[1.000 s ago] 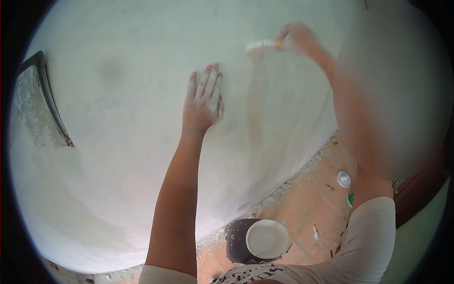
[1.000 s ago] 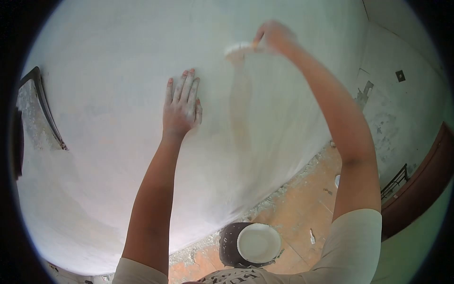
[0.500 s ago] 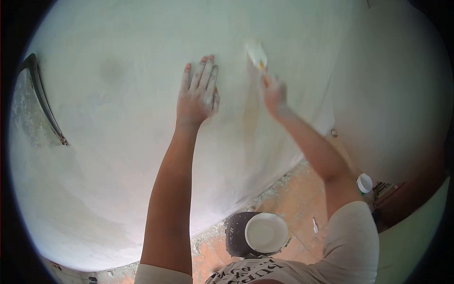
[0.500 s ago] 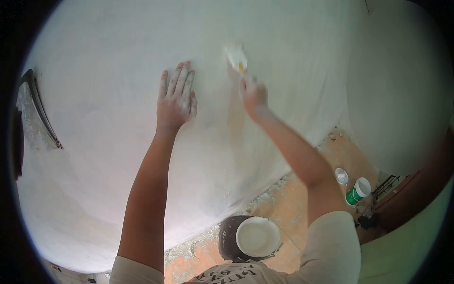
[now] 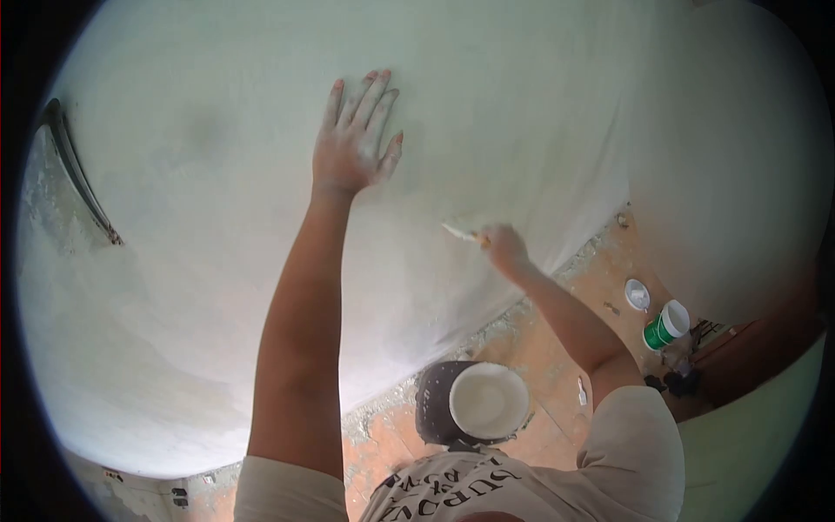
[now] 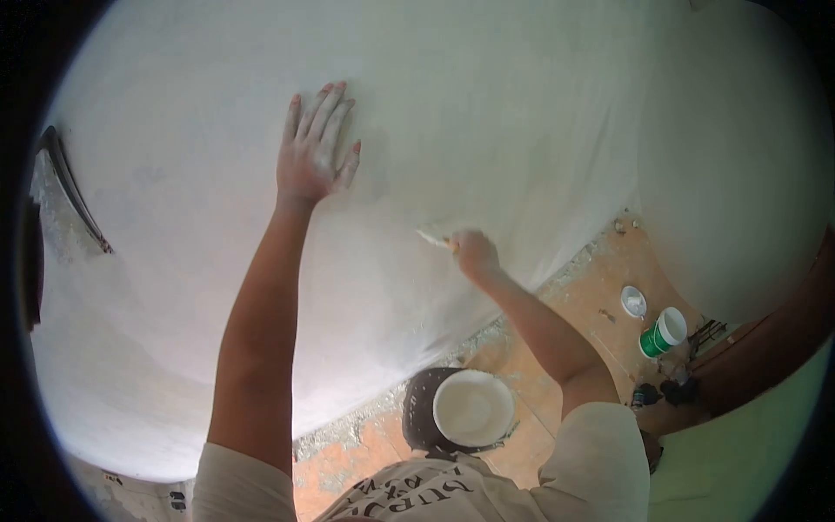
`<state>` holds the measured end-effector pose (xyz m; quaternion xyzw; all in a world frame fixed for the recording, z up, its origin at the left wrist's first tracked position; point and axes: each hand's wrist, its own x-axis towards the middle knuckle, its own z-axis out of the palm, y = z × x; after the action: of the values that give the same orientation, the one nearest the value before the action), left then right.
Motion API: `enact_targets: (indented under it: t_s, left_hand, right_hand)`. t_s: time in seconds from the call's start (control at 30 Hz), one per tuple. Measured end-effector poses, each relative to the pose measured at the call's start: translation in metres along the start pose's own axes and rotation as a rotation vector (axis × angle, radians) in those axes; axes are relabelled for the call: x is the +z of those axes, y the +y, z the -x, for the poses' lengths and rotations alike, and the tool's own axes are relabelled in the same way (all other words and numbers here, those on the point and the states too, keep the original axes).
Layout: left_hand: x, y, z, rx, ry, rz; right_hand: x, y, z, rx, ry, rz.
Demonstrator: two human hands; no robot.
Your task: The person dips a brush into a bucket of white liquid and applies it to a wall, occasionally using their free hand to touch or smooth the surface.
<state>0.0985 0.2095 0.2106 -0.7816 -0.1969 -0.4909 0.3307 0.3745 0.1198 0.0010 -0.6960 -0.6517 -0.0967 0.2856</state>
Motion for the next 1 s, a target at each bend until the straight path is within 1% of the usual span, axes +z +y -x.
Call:
enact_targets:
  t_s: [0.03, 0.07, 0.1, 0.13, 0.17, 0.2, 0.27, 0.33, 0.37, 0.43, 0.47, 0.53, 0.6, 0.67, 0.73, 0.8, 0.87, 0.93, 0.97, 1.0]
  left_hand:
    - [-0.002, -0.002, 0.001, 0.014, -0.009, 0.052]
    - [-0.001, -0.004, 0.002, -0.001, -0.027, 0.059]
    - [0.001, -0.006, 0.005, 0.019, -0.018, 0.07]
    - [-0.001, -0.005, 0.012, 0.043, -0.008, 0.078]
    - [-0.001, -0.002, 0.025, 0.026, -0.015, 0.139]
    - [0.0, 0.005, 0.043, 0.024, -0.023, 0.133]
    - [0.0, 0.029, 0.097, -0.051, -0.068, 0.256]
    - [-0.008, 0.068, 0.158, -0.163, -0.143, 0.346]
    - [-0.013, 0.089, 0.192, -0.213, -0.199, 0.376]
    - [-0.024, 0.137, 0.26, -0.407, -0.285, 0.44]
    - [-0.028, 0.159, 0.299, -0.491, -0.338, 0.46]
    - [-0.044, 0.198, 0.364, -0.612, -0.506, 0.495]
    - [-0.06, 0.23, 0.41, -0.734, -0.583, 0.532]
    - [-0.074, 0.254, 0.424, -0.816, -0.636, 0.517]
    - [-0.077, 0.269, 0.42, -0.86, -0.63, 0.521]
    - [-0.077, 0.281, 0.404, -0.878, -0.6, 0.565]
    - [-0.07, 0.282, 0.382, -0.865, -0.59, 0.564]
    - [-0.066, 0.278, 0.354, -0.802, -0.547, 0.538]
    - [-0.063, 0.276, 0.337, -0.802, -0.537, 0.513]
    - [-0.06, 0.274, 0.323, -0.809, -0.545, 0.506]
  right_hand:
    - [-0.019, -0.01, -0.019, 0.031, -0.077, 0.135]
    - [-0.031, -0.017, -0.04, 0.04, -0.101, 0.261]
    - [-0.049, -0.03, -0.054, -0.006, -0.021, 0.288]
    - [-0.079, -0.053, -0.069, 0.024, -0.017, 0.263]
    - [-0.099, -0.066, -0.089, 0.055, -0.007, 0.231]
    - [-0.12, -0.083, -0.103, 0.1, 0.033, 0.256]
    - [-0.162, -0.106, -0.118, 0.067, 0.182, 0.145]
    - [-0.196, -0.117, -0.121, 0.032, 0.316, 0.011]
    - [-0.204, -0.12, -0.121, 0.039, 0.324, -0.007]
    - [-0.208, -0.125, -0.12, -0.039, 0.518, -0.167]
    - [-0.202, -0.126, -0.119, -0.034, 0.52, -0.179]
    - [-0.177, -0.126, -0.114, -0.03, 0.478, -0.05]
    - [-0.113, -0.112, -0.115, -0.043, 0.375, 0.033]
    - [-0.041, -0.099, -0.09, -0.12, 0.396, 0.141]
    - [0.026, -0.08, -0.064, -0.191, 0.422, 0.002]
    - [0.061, -0.071, -0.027, -0.208, 0.397, -0.054]
    - [0.098, -0.062, 0.006, -0.172, 0.301, -0.061]
    - [0.116, -0.058, 0.038, -0.101, 0.155, -0.098]
    - [0.123, -0.055, 0.052, -0.103, 0.144, -0.107]
    - [0.129, -0.051, 0.064, -0.082, 0.071, -0.068]
